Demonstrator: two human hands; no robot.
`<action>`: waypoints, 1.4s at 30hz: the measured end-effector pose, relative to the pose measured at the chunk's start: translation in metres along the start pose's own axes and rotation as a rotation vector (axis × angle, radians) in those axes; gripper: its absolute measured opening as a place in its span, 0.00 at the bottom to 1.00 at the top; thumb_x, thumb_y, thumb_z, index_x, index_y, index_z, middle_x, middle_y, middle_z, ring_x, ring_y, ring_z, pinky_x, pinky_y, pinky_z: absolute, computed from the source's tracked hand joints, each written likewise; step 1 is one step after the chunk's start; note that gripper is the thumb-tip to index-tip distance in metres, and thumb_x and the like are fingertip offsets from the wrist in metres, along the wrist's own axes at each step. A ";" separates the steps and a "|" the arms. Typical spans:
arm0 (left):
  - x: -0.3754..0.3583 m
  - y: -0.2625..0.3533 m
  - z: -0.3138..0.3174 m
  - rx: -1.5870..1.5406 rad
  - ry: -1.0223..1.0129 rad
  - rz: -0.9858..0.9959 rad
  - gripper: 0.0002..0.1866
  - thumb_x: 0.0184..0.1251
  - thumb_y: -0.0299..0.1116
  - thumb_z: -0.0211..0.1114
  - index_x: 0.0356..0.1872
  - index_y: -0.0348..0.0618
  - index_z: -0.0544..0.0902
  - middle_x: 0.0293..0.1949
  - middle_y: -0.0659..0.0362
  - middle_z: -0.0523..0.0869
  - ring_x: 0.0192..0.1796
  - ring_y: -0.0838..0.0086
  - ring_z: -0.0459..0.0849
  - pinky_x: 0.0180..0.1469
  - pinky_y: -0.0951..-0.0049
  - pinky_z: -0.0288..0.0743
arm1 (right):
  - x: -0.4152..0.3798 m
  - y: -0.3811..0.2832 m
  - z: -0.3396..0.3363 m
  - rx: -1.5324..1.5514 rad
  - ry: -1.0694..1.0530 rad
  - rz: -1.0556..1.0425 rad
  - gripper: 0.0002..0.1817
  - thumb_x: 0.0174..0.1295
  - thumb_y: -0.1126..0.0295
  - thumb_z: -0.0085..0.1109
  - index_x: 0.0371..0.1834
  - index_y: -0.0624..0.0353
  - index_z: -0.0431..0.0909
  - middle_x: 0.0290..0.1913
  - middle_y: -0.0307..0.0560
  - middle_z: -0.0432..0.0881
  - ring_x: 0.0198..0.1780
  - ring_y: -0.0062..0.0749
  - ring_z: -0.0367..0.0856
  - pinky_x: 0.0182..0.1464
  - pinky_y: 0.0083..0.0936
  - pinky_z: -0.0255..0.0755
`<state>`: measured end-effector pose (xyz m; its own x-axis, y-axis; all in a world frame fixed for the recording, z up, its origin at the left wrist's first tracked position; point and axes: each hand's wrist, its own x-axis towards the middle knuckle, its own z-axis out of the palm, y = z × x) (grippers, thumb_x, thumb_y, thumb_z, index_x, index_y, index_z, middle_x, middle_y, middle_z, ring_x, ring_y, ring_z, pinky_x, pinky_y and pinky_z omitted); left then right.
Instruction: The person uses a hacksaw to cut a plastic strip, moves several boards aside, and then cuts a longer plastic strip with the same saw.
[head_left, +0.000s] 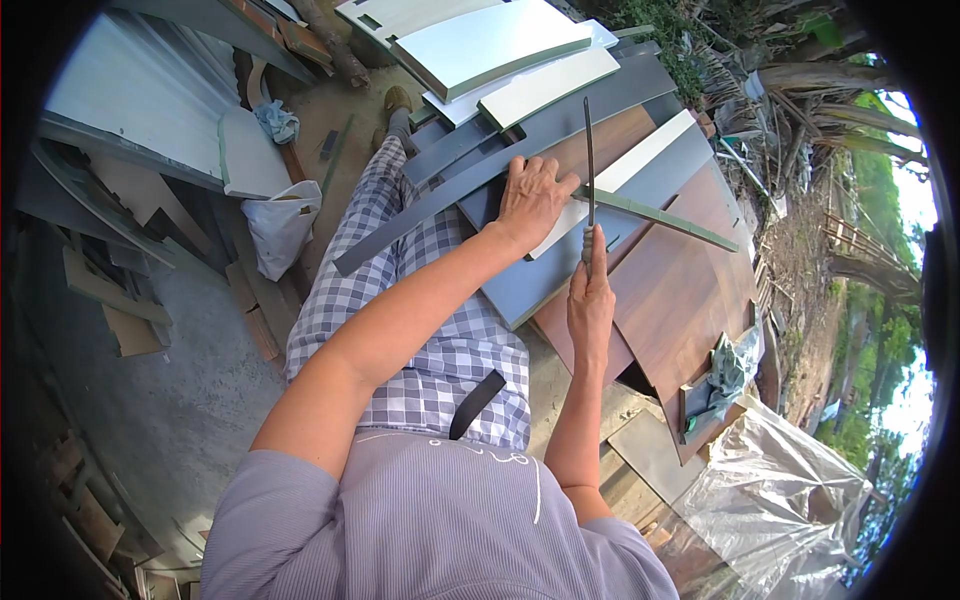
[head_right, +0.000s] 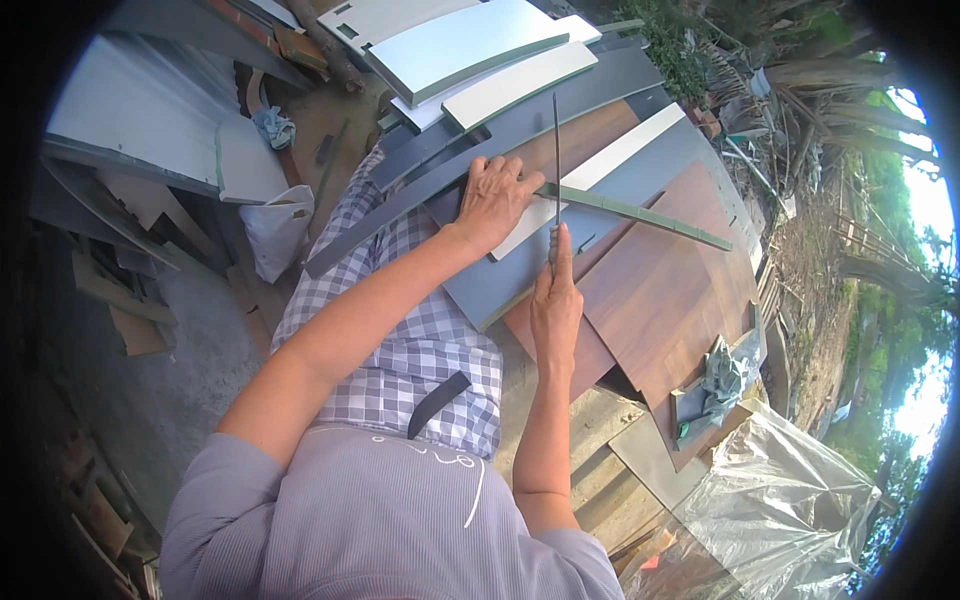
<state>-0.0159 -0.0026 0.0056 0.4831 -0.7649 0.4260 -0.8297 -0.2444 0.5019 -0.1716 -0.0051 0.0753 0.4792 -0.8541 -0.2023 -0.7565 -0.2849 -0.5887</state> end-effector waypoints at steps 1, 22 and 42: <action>0.000 0.001 -0.001 -0.010 0.020 0.004 0.08 0.63 0.26 0.55 0.37 0.50 0.82 0.34 0.56 0.78 0.45 0.65 0.78 0.49 0.61 0.63 | 0.006 -0.005 -0.001 0.001 -0.001 -0.005 0.29 0.74 0.69 0.43 0.77 0.32 0.55 0.60 0.57 0.79 0.58 0.55 0.80 0.56 0.41 0.72; -0.001 0.001 -0.001 -0.013 0.032 -0.002 0.08 0.62 0.26 0.55 0.35 0.50 0.83 0.34 0.56 0.78 0.45 0.65 0.77 0.49 0.62 0.62 | 0.014 -0.013 0.001 0.016 -0.058 0.061 0.29 0.74 0.69 0.42 0.77 0.34 0.54 0.61 0.57 0.78 0.59 0.56 0.79 0.55 0.43 0.72; 0.000 0.001 -0.003 0.021 0.009 0.004 0.08 0.62 0.26 0.56 0.37 0.51 0.82 0.34 0.57 0.79 0.45 0.66 0.78 0.49 0.62 0.62 | 0.008 0.008 0.009 0.044 0.072 -0.163 0.30 0.73 0.70 0.43 0.77 0.34 0.54 0.59 0.58 0.80 0.52 0.57 0.82 0.52 0.42 0.72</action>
<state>-0.0157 -0.0009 0.0083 0.4821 -0.7606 0.4348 -0.8373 -0.2539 0.4842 -0.1698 -0.0099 0.0616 0.5593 -0.8277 -0.0459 -0.6506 -0.4041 -0.6430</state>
